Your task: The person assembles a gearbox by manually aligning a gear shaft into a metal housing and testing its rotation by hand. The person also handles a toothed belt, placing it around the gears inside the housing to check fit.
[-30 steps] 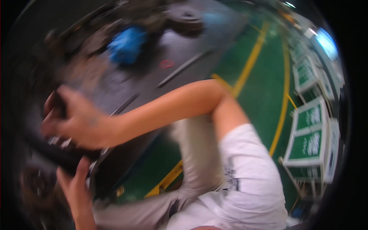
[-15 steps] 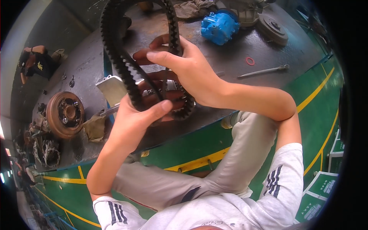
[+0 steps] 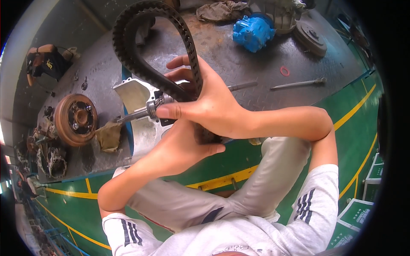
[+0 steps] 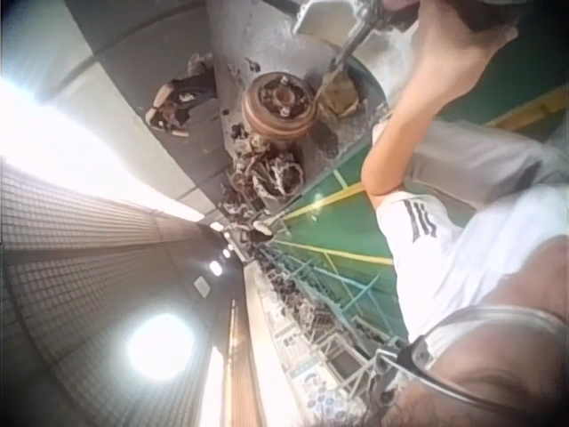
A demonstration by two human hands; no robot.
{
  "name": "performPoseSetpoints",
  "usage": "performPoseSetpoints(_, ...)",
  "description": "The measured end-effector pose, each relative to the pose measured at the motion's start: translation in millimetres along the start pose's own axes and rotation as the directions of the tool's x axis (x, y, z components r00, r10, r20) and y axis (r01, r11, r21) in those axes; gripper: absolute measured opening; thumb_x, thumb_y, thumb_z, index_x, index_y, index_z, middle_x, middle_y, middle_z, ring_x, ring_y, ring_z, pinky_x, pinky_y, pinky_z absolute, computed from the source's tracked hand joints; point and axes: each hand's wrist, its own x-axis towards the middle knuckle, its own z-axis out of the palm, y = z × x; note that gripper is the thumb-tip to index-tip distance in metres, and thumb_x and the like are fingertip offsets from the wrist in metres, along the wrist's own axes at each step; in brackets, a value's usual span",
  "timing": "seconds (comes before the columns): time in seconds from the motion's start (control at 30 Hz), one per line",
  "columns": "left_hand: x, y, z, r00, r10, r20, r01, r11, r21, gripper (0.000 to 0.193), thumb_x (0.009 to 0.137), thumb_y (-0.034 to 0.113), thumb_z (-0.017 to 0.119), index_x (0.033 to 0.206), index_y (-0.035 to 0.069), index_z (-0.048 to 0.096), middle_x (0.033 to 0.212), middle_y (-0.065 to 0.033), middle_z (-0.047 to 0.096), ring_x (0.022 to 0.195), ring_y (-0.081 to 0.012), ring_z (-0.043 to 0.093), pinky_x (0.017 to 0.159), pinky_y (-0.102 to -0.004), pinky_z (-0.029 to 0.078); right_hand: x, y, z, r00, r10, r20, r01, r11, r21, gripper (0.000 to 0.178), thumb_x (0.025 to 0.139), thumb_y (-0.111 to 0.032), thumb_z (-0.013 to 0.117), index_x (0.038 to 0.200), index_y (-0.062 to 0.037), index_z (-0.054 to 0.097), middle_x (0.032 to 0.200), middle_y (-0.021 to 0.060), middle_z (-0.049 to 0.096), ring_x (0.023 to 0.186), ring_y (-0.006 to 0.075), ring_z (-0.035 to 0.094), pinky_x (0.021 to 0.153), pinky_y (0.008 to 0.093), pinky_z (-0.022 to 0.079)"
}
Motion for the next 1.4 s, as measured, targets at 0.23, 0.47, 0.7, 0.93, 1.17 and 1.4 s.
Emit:
performPoseSetpoints(0.23, -12, 15, -16, 0.987, 0.041, -0.157, -0.036, 0.999, 0.03, 0.072, 0.085, 0.005, 0.09, 0.145, -0.003, 0.051, 0.125, -0.0132, 0.073, 0.116, -0.0215, 0.071, 0.105, -0.0365, 0.056, 5, -24, -15, 0.988, 0.046, 0.146, -0.075, 0.977, 0.199, 0.075, 0.093, -0.001, 0.081, 0.153, -0.0005, 0.037, 0.124, 0.018, 0.072, 0.112, 0.0247, 0.073, 0.1, 0.0415, 0.06)
performPoseSetpoints(0.47, -4, 10, -20, 0.997, -0.06, 0.055, 0.077, 0.916, -0.393, 0.058, 0.091, 0.015, 0.08, 0.14, -0.003, 0.057, 0.113, -0.0161, 0.076, 0.108, -0.0268, 0.073, 0.1, -0.04, 0.057, -1, -17, -16, 0.986, 0.068, 0.15, -0.098, 0.975, 0.201, 0.079, 0.089, -0.008, 0.088, 0.151, 0.0009, 0.039, 0.122, 0.0176, 0.073, 0.114, 0.0222, 0.072, 0.1, 0.0374, 0.06)
performPoseSetpoints(0.7, -22, 24, -68, 0.934, 0.085, -0.348, -0.027, 0.985, 0.17, 0.035, 0.096, 0.01, 0.081, 0.124, -0.002, 0.064, 0.099, -0.0056, 0.073, 0.094, -0.0138, 0.072, 0.078, -0.032, 0.057, 50, -15, -80, 0.979, -0.177, 0.099, 0.143, 0.95, 0.278, 0.082, 0.105, -0.066, 0.063, 0.154, -0.0026, 0.045, 0.145, 0.0189, 0.066, 0.133, 0.0309, 0.066, 0.11, 0.0492, 0.054)
performPoseSetpoints(0.93, -28, -12, -78, 0.691, 0.662, -0.29, 0.092, 0.318, 0.944, 0.047, 0.067, -0.007, 0.082, 0.109, 0.002, 0.062, 0.09, -0.0134, 0.065, 0.089, -0.0376, 0.065, 0.08, -0.0435, 0.05, 57, -49, -132, 0.956, -0.175, 0.235, 0.267, 0.852, -0.45, 0.1, 0.088, -0.069, 0.073, 0.162, -0.006, 0.046, 0.158, 0.0173, 0.058, 0.147, 0.0315, 0.055, 0.123, 0.0498, 0.042)
performPoseSetpoints(1.17, -28, -22, -80, 0.686, 0.707, -0.173, 0.143, 0.101, 0.984, 0.058, 0.056, -0.01, 0.077, 0.111, 0.001, 0.063, 0.099, -0.0151, 0.065, 0.094, -0.0393, 0.062, 0.083, -0.0445, 0.047, 4, -44, -84, 0.838, -0.003, 0.546, 0.536, 0.191, -0.822, 0.141, 0.054, -0.054, 0.101, 0.168, -0.0008, 0.036, 0.165, 0.0231, 0.048, 0.148, 0.0459, 0.049, 0.124, 0.0539, 0.041)
performPoseSetpoints(1.4, -28, -28, -87, 0.654, 0.715, -0.248, 0.213, 0.141, 0.967, 0.059, 0.057, -0.011, 0.077, 0.113, 0.002, 0.063, 0.101, -0.0152, 0.066, 0.099, -0.0399, 0.062, 0.087, -0.0448, 0.047, -5, -25, -67, 0.889, -0.08, 0.451, 0.454, 0.288, -0.843, 0.106, 0.06, -0.019, 0.099, 0.154, -0.0021, 0.053, 0.153, 0.0209, 0.059, 0.136, 0.0442, 0.059, 0.109, 0.0512, 0.054)
